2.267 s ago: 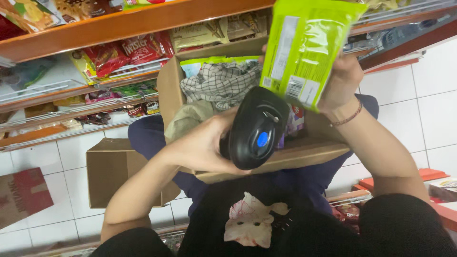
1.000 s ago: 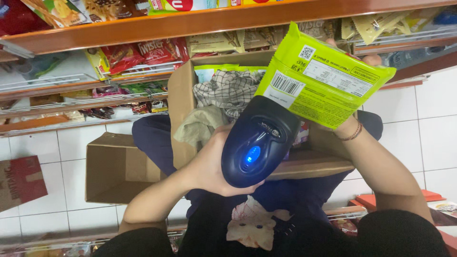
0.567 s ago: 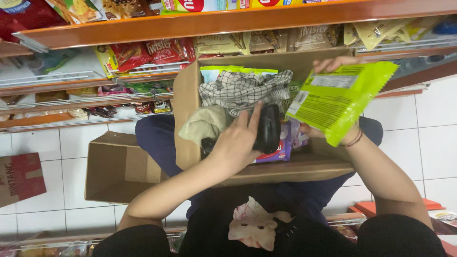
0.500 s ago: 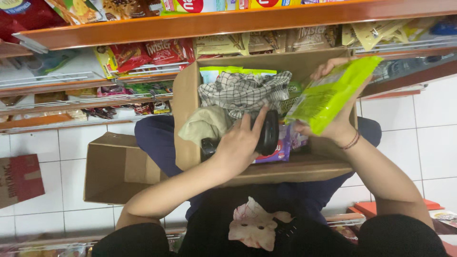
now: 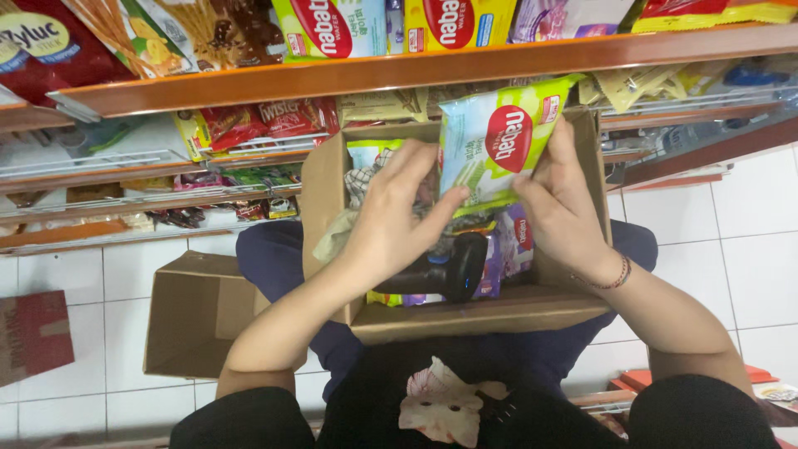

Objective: The person removes snack packages from a cardboard box, wipes them with a cloth, scans them using a handheld scanner, and organizes them onto the convenience store shelves.

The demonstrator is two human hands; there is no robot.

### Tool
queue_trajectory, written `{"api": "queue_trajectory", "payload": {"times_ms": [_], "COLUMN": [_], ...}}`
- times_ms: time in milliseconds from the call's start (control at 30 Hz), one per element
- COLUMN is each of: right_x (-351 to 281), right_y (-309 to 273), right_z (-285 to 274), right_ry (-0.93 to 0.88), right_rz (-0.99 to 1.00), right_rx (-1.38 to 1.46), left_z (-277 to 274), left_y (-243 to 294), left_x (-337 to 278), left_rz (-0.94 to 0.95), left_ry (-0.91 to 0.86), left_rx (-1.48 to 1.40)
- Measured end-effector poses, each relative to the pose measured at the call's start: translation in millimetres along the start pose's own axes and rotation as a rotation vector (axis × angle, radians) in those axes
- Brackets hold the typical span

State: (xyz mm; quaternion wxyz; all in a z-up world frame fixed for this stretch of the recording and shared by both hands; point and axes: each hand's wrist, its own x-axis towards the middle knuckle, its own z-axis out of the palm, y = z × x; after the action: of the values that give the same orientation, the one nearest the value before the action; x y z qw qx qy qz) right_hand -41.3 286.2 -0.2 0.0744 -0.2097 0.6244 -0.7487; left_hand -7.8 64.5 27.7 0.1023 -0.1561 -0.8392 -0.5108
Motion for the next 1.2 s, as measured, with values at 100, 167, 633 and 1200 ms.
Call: {"api": "queue_trajectory", "payload": {"times_ms": [100,167,633,1200], "right_x": [8.2,17.4,83.8,96.1], "right_y": [-2.4,-0.1,-0.7,-30.8], "right_z": [-7.9,-16.1,-91.3,-82.8], "right_ry": [0.047,0.133,0.536,0.577], "right_rz": [-0.215,-0.318,-0.620,-0.620], "right_rx": [-0.231,-0.310,-0.411,-1.011], "left_z": [-3.1,-2.7,53.2,51.7], "left_y": [3.7,5.3,6.0,-7.3], "left_x": [17.3,31.1,134.3,146.3], "left_rz": [0.149,0.167,0.434,0.504], "left_ry": [0.126,0.184,0.385,0.443], "left_rx": [0.029,-0.010,0.077,0.318]}}
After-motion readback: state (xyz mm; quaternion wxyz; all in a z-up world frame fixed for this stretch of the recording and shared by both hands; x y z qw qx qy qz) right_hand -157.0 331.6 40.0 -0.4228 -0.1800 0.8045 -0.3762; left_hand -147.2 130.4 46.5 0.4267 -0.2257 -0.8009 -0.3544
